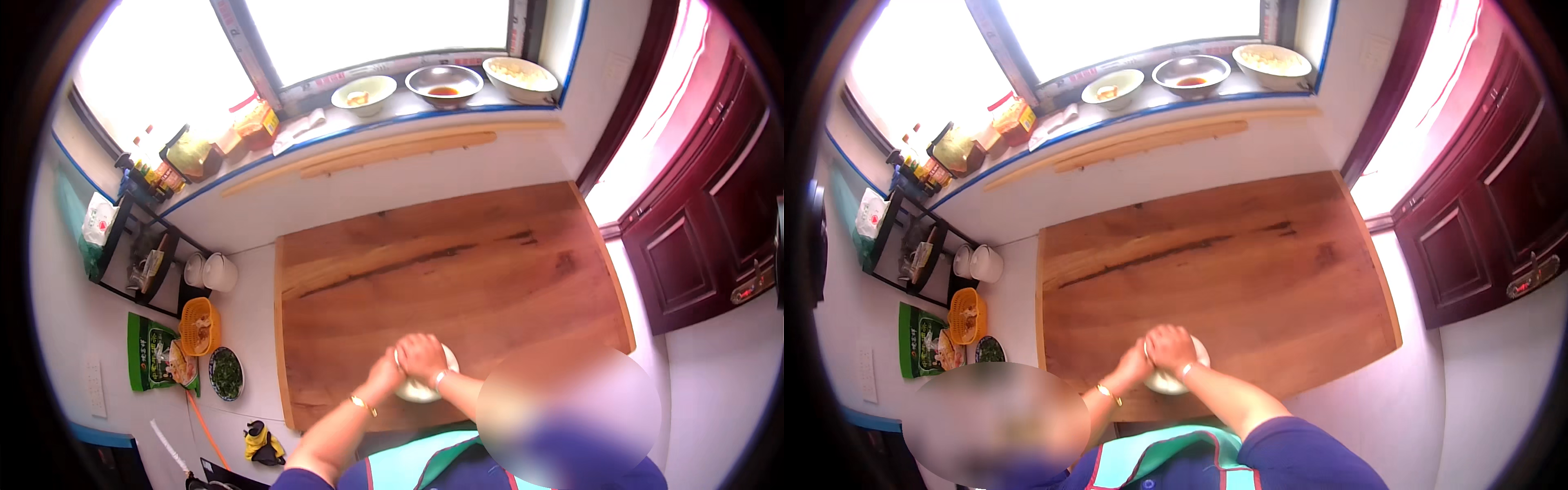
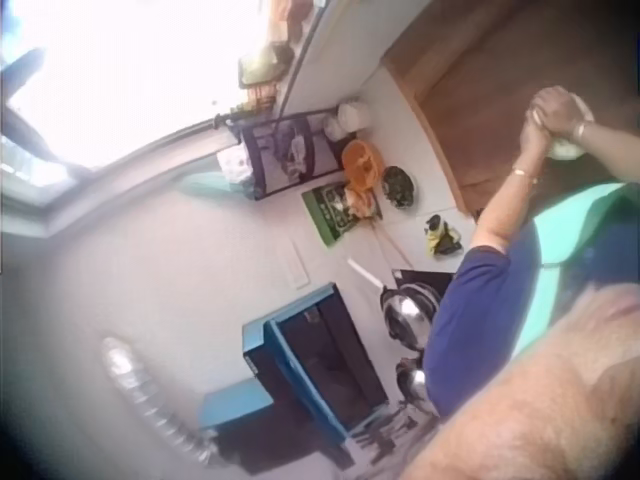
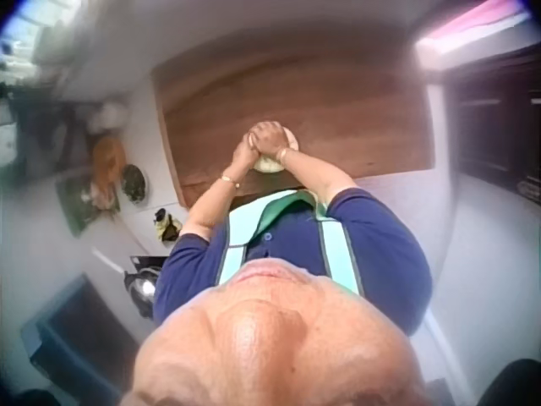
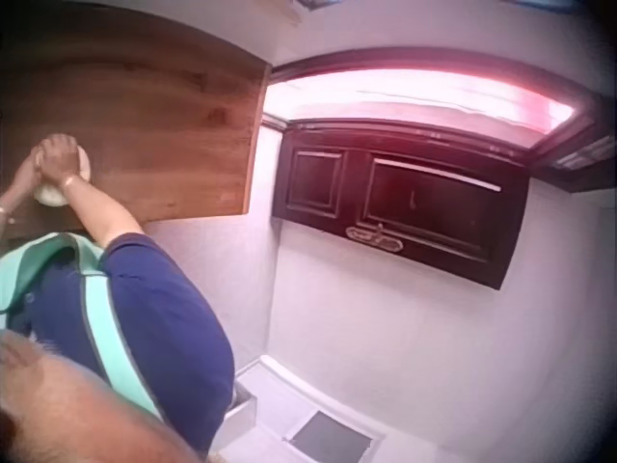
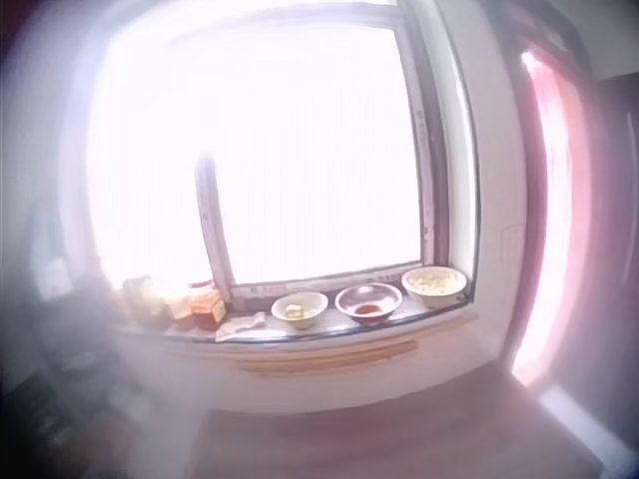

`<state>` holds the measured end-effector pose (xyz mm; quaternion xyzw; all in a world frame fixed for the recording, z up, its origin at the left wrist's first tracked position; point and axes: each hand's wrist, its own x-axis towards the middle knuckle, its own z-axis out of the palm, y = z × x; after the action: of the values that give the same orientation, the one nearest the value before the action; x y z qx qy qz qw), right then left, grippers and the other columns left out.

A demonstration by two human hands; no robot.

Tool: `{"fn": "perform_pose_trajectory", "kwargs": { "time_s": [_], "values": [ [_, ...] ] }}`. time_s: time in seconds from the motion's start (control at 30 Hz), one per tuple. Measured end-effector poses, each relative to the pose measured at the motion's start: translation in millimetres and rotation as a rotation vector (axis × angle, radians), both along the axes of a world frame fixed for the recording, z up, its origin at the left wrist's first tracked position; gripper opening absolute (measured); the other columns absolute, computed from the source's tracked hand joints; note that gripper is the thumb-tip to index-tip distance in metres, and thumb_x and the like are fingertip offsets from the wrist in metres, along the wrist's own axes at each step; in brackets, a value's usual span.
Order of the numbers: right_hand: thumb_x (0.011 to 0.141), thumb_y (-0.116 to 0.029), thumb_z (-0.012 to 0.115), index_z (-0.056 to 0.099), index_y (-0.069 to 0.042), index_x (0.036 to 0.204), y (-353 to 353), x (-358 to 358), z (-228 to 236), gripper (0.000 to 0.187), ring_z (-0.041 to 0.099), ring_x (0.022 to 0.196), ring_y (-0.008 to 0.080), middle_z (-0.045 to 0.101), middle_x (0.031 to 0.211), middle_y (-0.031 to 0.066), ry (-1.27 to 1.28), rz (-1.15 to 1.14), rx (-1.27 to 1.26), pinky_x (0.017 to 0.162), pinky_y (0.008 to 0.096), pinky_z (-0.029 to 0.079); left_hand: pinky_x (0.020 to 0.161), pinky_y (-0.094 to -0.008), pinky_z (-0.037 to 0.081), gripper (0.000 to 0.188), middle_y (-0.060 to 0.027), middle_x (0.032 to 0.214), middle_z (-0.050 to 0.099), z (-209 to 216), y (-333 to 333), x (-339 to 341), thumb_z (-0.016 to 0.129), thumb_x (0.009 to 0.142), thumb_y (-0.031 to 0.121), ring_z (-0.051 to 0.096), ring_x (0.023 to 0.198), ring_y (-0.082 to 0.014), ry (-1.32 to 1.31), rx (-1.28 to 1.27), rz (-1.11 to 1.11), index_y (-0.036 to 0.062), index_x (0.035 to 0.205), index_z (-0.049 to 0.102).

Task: The person kneads a piece of dough on a wooden board, folding and pressing it repeatedly by hand, then picks up a bowl of white powder.

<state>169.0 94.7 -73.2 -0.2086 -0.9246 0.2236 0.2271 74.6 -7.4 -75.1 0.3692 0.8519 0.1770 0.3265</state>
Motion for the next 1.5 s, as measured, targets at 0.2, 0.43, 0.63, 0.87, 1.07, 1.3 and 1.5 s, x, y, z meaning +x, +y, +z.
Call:
{"fn": "perform_pose_trajectory", "kwargs": {
  "time_s": [0.2, 0.43, 0.63, 0.87, 1.07, 1.3, 1.5],
  "values": [
    [0.089, -0.034, 0.05, 0.059, -0.009, 0.082, 56, -1, 7, 0.028, 0.058, 0.086, 0.0342, 0.059, 0.087, 0.0169, 0.028, -0.105, -0.298, 0.076, 0.0459, 0.047, 0.086, -0.0429, 0.051, 0.062, -0.0214, 0.111, 0.063, 51, 70, -14, 0.071, 0.073, 0.041, 0.062, 0.102, -0.0344, 0.172, -0.033, -0.34, 0.0035, 0.119, 0.052],
    [0.077, -0.033, 0.063, 0.059, -0.011, 0.097, 24, 98, 64, 0.031, 0.057, 0.098, 0.0289, 0.06, 0.1, 0.008, 0.213, -0.059, 0.094, 0.088, 0.0441, 0.043, 0.09, -0.0464, 0.048, 0.077, -0.0208, 0.123, 0.051, 73, 28, 59, 0.076, 0.071, 0.028, 0.054, 0.111, -0.0395, -0.033, 0.414, -0.306, 0.0145, 0.137, 0.039],
    [0.077, -0.027, 0.062, 0.06, -0.013, 0.099, 21, 57, 46, 0.026, 0.057, 0.101, 0.0241, 0.062, 0.101, 0.0049, 0.168, 0.056, 0.126, 0.087, 0.0404, 0.043, 0.09, -0.0456, 0.047, 0.072, -0.0201, 0.126, 0.049, 37, 12, 64, 0.072, 0.074, 0.011, 0.053, 0.112, -0.0394, 0.038, 0.402, 0.038, 0.011, 0.137, 0.037],
    [0.089, -0.029, 0.048, 0.063, -0.011, 0.084, 57, -11, 13, 0.024, 0.061, 0.086, 0.0264, 0.065, 0.089, 0.0076, -0.14, -0.133, -0.126, 0.078, 0.0409, 0.045, 0.084, -0.0448, 0.05, 0.061, -0.022, 0.11, 0.063, 12, 66, -14, 0.071, 0.077, 0.03, 0.061, 0.103, -0.0359, -0.026, -0.013, -0.079, 0.0093, 0.128, 0.045],
    [0.089, -0.041, 0.05, 0.064, -0.012, 0.087, 105, 26, 56, 0.033, 0.06, 0.09, 0.0308, 0.063, 0.094, 0.0123, -0.257, -0.204, -0.642, 0.079, 0.0436, 0.048, 0.09, -0.0418, 0.049, 0.067, -0.0197, 0.112, 0.063, 100, 116, 5, 0.077, 0.068, 0.04, 0.061, 0.105, -0.0345, 0.013, -0.103, -0.396, 0.008, 0.123, 0.053],
    [0.089, -0.044, 0.049, 0.066, -0.01, 0.094, 90, 78, 45, 0.038, 0.061, 0.093, 0.0299, 0.064, 0.097, 0.0108, 0.066, -0.239, -0.192, 0.078, 0.0419, 0.049, 0.092, -0.0383, 0.047, 0.07, -0.0174, 0.121, 0.059, 38, 85, 58, 0.083, 0.069, 0.024, 0.058, 0.112, -0.0276, -0.188, 0.445, -0.065, 0.0094, 0.128, 0.048],
    [0.092, -0.041, 0.044, 0.067, -0.007, 0.093, 151, 49, 32, 0.041, 0.062, 0.09, 0.0328, 0.066, 0.096, 0.0161, -0.252, -0.329, -0.759, 0.081, 0.0414, 0.048, 0.087, -0.0401, 0.05, 0.064, -0.0182, 0.109, 0.065, 52, 139, 17, 0.08, 0.07, 0.03, 0.064, 0.101, -0.0318, -0.323, 0.155, -0.135, 0.0057, 0.123, 0.054]
  ]
}}
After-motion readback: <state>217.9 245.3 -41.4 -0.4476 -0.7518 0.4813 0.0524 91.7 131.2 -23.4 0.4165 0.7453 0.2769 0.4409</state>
